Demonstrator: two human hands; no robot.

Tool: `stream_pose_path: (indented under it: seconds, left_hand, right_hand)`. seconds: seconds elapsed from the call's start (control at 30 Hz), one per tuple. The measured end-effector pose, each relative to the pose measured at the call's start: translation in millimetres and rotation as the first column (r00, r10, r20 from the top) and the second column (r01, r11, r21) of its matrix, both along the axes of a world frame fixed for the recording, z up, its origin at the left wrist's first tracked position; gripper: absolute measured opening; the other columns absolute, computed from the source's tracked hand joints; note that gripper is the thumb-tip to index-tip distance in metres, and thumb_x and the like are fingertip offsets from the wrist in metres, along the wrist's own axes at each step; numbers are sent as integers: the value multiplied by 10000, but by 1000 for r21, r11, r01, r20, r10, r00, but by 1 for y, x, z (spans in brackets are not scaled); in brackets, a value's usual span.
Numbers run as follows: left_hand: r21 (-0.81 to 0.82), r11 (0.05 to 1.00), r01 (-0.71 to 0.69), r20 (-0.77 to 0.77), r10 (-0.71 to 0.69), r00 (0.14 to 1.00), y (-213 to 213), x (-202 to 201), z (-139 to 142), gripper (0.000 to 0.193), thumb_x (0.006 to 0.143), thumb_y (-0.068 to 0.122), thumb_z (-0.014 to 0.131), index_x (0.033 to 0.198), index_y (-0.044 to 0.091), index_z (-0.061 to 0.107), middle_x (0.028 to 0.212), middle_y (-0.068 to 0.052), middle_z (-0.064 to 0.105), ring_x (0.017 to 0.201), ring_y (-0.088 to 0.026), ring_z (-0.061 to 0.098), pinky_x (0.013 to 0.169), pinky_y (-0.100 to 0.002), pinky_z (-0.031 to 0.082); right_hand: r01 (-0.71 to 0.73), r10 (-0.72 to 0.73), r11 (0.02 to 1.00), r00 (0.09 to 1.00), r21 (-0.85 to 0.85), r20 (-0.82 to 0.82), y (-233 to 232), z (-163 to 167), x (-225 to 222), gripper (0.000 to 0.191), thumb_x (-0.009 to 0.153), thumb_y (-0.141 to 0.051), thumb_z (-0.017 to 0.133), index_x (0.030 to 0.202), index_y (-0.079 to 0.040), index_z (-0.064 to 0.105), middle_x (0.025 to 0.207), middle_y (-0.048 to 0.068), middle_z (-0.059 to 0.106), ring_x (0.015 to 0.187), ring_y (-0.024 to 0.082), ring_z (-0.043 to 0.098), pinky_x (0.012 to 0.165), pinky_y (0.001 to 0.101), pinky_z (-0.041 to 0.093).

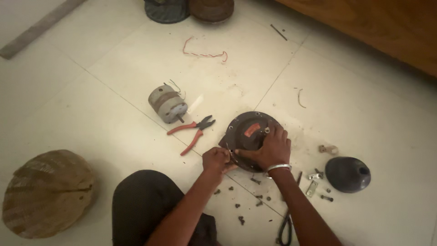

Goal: The person sits on the floor and repairs a ceiling fan motor housing, using a screwdriver to loosen and remove screws from the housing while holding it steady. They handle small screws and reposition the housing as they work around its edge.

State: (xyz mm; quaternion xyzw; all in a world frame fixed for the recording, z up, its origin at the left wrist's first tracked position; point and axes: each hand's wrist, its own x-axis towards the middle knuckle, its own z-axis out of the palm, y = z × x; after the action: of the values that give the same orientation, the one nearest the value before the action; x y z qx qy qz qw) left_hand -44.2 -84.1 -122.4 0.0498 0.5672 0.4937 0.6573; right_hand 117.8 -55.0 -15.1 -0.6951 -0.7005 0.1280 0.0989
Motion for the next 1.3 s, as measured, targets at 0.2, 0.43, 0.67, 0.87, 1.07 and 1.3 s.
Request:
stream_pose_path:
  seconds: [0.2,0.43,0.67,0.87,1.07,1.3]
  left_hand:
    - [-70,996,51,76,-45,996,0,-2,6,141,945,-72,485,862,-36,593,870,-156,655,742,-284,716,713,-450,646]
    - [8,989,146,87,-146,985,-4,-10,6,152,911,-113,488,864,-67,625,906,-167,676,813,-293,732,790,-464,639]
    - [-37,998,53,87,-49,995,-5,-10,4,121,922,-75,532,814,-57,583,830,-160,625,730,-280,661,764,-504,653]
    - [-98,991,88,46,-84,995,-6,-9,18,137,938,3,551,824,-21,623,840,-149,655,737,-266,668,748,-462,677]
    - [-63,994,94,78,-89,993,-5,-12,2,123,943,5,574,822,-21,578,832,-165,645,739,-304,688,619,-408,634]
    - [-144,876,460,-127,-477,870,-39,34,-18,150,921,21,587,1036,1,682,947,-129,698,791,-250,689,583,-368,571]
  right_hand:
    - [123,-122,992,992,27,-32,-7,-8,-6,1357,494,-779,861,1471,39,392,1396,214,463,1322,362,421,1106,498,340]
    - [295,-292,954,955,50,-59,-12,-16,-23,1307,454,-775,893,1369,49,457,1390,215,462,1328,393,405,1085,530,303]
    - [385,-372,915,920,118,-120,-17,-15,-34,1333,420,-719,898,1425,28,441,1354,195,479,1297,389,417,1041,542,318]
    - [485,-480,872,873,61,-85,-21,-11,-44,1337,457,-743,898,1432,39,422,1361,221,464,1280,394,407,1041,541,316]
    - [503,-500,862,864,61,-65,-20,-8,-45,1362,453,-770,891,1429,52,414,1348,225,465,1276,394,402,1018,556,317]
    - [727,-729,682,684,-81,-6,-19,-5,-59,1477,493,-866,846,1483,96,323,1461,296,372,1366,425,309,1077,599,242]
